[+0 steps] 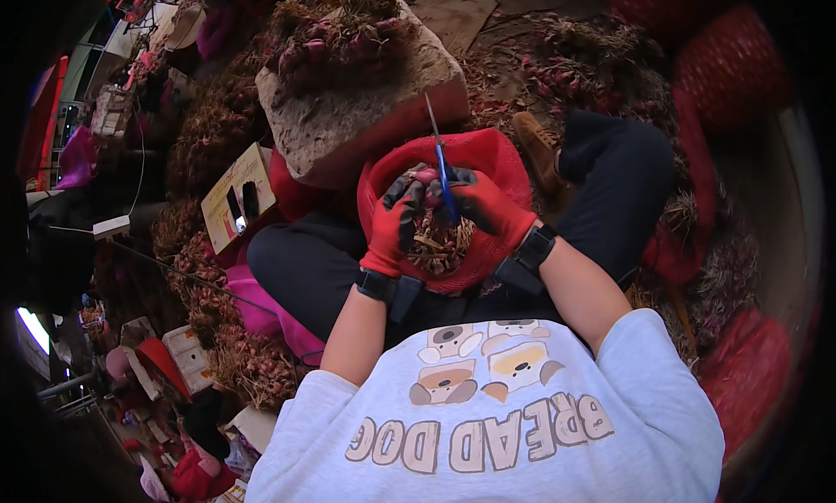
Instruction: Trimming and cleaning shallots using scissors and placing them into a mesh bag.
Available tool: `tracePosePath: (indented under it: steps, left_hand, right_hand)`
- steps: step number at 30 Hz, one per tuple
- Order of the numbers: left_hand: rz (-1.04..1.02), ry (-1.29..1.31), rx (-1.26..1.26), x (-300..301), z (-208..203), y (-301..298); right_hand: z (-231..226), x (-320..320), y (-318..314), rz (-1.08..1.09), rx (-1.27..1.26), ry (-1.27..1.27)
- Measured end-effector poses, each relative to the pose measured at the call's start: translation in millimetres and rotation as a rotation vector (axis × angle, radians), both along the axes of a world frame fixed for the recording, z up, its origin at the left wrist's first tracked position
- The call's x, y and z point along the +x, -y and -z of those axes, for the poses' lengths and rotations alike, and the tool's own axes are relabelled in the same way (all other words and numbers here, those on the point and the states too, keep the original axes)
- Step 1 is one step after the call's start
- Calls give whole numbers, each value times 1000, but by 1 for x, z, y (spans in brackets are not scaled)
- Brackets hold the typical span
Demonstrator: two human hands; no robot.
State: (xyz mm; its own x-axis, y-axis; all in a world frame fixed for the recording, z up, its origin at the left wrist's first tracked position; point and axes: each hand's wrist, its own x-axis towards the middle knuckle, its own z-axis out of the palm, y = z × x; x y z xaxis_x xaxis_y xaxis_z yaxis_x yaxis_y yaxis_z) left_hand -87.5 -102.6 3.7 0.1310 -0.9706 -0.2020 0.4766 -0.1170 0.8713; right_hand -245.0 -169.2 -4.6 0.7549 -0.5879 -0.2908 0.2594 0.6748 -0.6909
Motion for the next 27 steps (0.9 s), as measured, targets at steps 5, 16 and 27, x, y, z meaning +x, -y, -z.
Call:
tracePosePath:
  steps: [5, 16, 27]
  left_hand:
    - [59, 104, 1, 22, 25, -3]
    - [-25, 306, 50, 19, 40, -5]
    - [130, 100, 184, 16, 17, -5]
  right_hand:
    - [-5, -3, 1, -87, 117, 29]
    - [8, -9, 0, -15, 3, 211]
    - [-8, 6, -10, 151, -169, -88]
